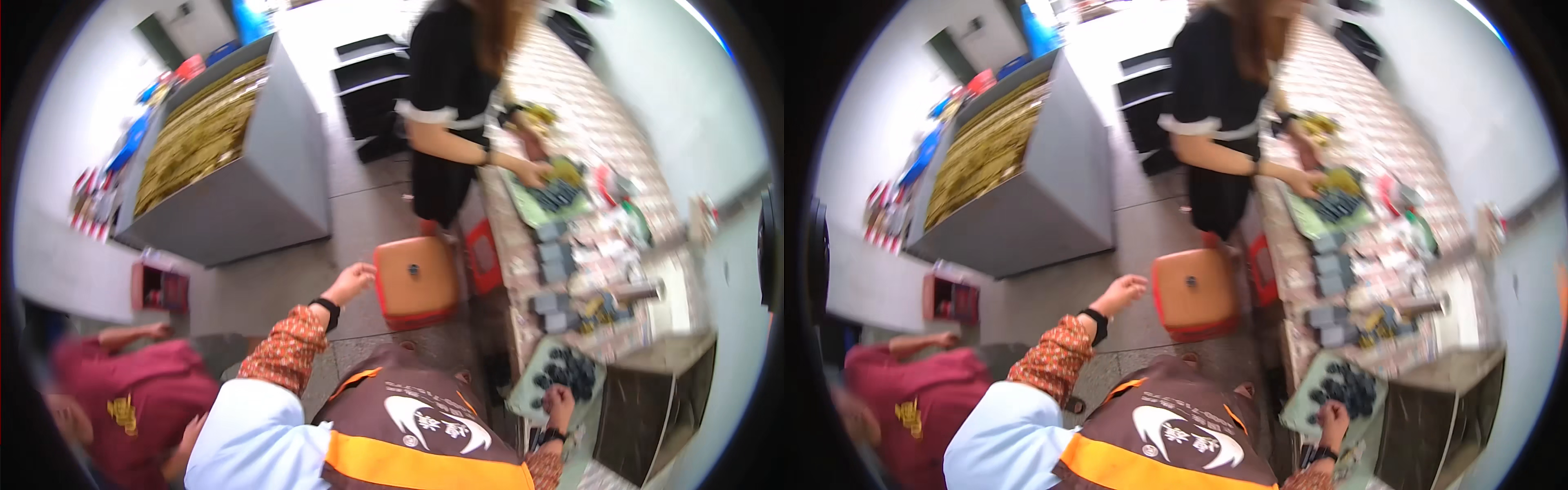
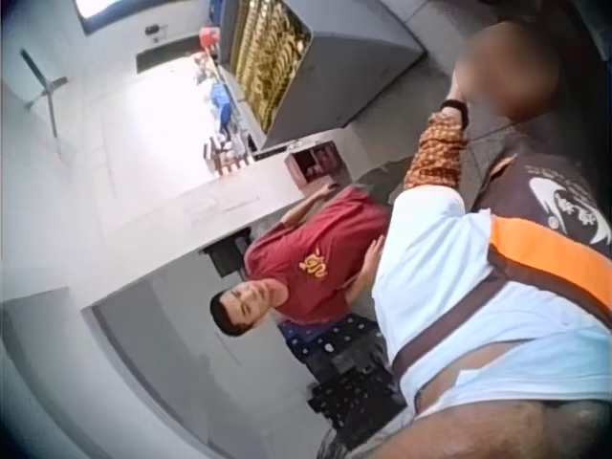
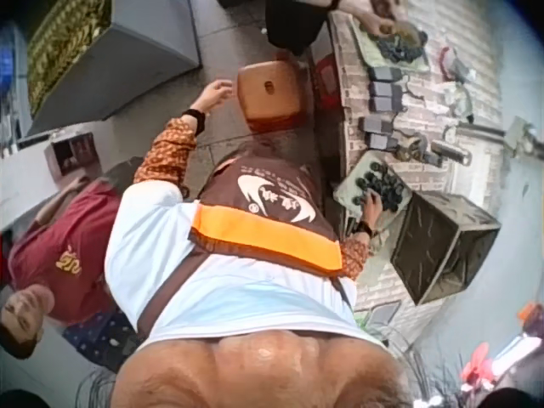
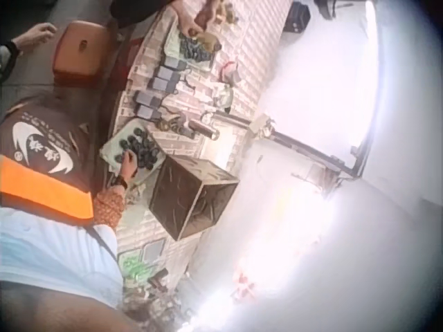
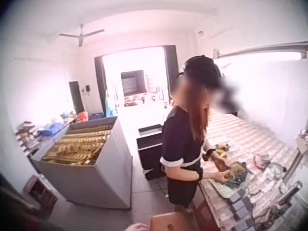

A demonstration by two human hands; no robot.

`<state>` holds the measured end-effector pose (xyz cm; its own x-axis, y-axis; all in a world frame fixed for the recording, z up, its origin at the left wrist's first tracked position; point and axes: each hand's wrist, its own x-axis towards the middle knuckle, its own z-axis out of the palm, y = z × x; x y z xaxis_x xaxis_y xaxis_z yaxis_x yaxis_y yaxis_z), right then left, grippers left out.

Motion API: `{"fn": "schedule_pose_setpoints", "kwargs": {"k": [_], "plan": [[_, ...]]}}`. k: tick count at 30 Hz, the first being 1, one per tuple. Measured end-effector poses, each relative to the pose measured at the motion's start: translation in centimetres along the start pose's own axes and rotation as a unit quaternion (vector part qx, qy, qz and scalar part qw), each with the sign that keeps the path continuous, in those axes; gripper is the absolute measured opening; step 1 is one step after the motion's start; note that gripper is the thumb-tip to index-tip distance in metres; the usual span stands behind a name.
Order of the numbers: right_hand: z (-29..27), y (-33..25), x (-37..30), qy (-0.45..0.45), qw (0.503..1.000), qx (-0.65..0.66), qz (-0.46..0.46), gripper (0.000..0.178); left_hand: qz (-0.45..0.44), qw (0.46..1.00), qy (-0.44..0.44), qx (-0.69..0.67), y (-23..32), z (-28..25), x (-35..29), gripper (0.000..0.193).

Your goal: The person assembles yellow toy trucks by attaching black wheels to the chassis. They pick up the truck bodies and wheels from trays on a table, insert the wheels into the axles, and place the completed units aside. The person also moves a stool and handles a large bin of truck bodies.

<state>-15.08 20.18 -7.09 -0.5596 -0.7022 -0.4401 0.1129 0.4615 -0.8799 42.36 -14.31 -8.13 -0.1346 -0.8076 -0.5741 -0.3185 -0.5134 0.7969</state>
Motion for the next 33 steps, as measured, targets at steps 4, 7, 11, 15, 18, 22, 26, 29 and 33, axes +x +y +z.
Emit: {"fn": "schedule_pose_setpoints", "kwargs": {"k": [4, 7, 11, 15, 18, 22, 26, 29, 33], "plan": [[9.6, -1.1, -2.5, -0.137, 0.984, -0.059, 0.101, 0.019, 0.202, 0.954, 0.218, 0.050, 1.3, -15.4, -0.1, 0.027], [12.6, -4.7, -2.5, -0.238, 0.961, -0.087, 0.108, 0.019, 0.125, 0.946, 0.289, -0.077, 6.7, -16.4, -4.4, 0.036], [15.3, -3.2, 4.9, -0.316, 0.924, -0.199, 0.075, 0.018, 0.081, 0.949, 0.284, -0.109, 4.6, -17.9, -10.2, 0.034], [19.4, -6.8, 10.5, -0.300, 0.929, -0.204, -0.067, 0.023, 0.027, 0.961, 0.274, 0.035, 2.4, -22.0, -14.0, 0.035], [19.1, -7.6, 11.7, -0.299, 0.928, -0.188, -0.121, 0.023, 0.016, 0.962, 0.272, 0.027, 1.4, -26.5, -16.3, 0.044], [18.3, -5.7, 13.8, -0.323, 0.924, -0.179, -0.101, 0.018, 0.114, 0.925, 0.360, 0.039, 12.4, -24.5, -17.3, 0.031], [17.4, -4.4, 12.6, -0.373, 0.909, -0.182, -0.021, 0.015, 0.126, 0.907, 0.394, 0.080, 14.8, -30.3, -17.2, 0.027], [18.2, -5.9, 10.5, -0.346, 0.926, -0.141, 0.053, 0.013, 0.099, 0.896, 0.421, 0.103, 14.6, -35.7, -15.7, 0.028], [18.5, -4.8, 10.8, -0.382, 0.890, -0.248, -0.030, 0.028, 0.057, 0.897, 0.423, 0.117, 15.0, -42.0, -9.7, 0.032]]}}
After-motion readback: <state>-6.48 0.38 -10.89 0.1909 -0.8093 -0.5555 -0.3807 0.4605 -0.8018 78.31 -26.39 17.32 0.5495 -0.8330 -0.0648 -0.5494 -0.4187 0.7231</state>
